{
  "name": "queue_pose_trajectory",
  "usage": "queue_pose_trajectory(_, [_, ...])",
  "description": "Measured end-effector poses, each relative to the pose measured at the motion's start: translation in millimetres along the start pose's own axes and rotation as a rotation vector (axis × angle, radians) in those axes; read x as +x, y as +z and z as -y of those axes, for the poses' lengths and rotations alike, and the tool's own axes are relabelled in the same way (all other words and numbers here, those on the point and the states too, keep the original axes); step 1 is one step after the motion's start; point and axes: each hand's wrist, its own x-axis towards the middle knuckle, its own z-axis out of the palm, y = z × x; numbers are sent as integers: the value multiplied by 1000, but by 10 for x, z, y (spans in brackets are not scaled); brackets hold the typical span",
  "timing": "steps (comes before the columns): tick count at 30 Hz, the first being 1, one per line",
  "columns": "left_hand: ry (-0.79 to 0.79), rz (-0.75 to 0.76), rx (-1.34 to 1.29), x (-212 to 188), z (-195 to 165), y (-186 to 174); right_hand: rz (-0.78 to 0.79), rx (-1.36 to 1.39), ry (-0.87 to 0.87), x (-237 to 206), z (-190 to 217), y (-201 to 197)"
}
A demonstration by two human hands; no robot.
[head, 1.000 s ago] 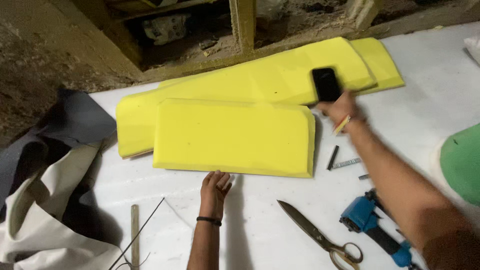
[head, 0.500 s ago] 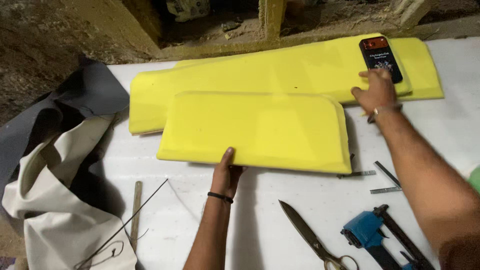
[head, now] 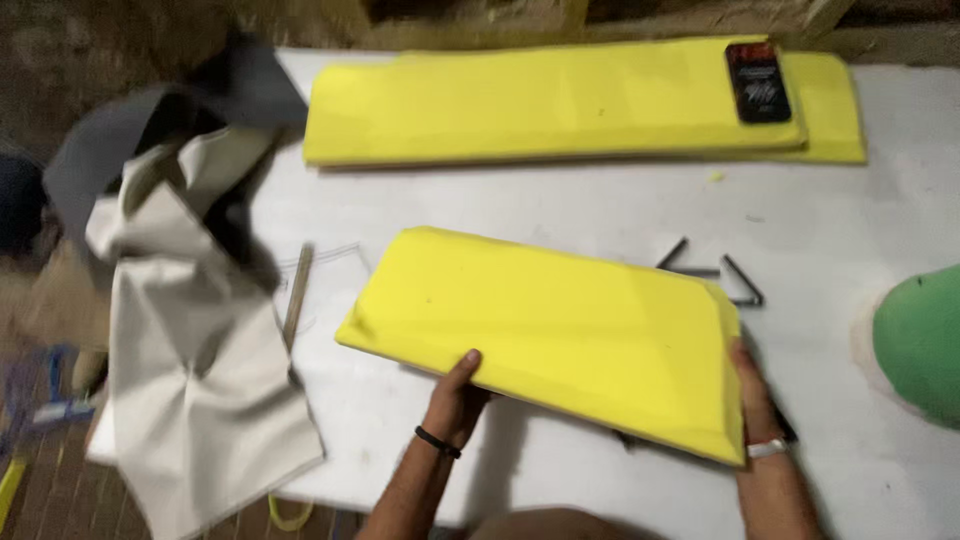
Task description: The person staples white fabric onto a wooden board with a pneumatic staple gun, then flips the cushion to show the finished side. They then place a yellow foam pad on the board, cover it with grey fabric, and use a long needle to pull the fabric taut before stapling it to the board.
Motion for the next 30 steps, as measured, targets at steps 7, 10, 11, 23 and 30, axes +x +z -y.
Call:
queue_pose_trajectory(7, [184, -230, -250, -749, 466, -1029, -56, -619, -5, 25, -600, 211])
queue_pose_trajectory(10, [246, -413, -230, -1003, 537, -1481, 105, -1070, -390, 138, -764, 559])
queue_pose_trajectory(11, [282, -393, -258, -1072, 575, -1590, 147, -1241, -469, 158, -790, 684])
queue_pose_trajectory(23, [98, -501, -211, -1387, 598, -1671, 240, -1781, -124, 442, -599, 1727])
queue_pose_trajectory(30, [-148, -236, 800, -1599, 276, -2100, 49, -1939, -120, 563, -426, 2017])
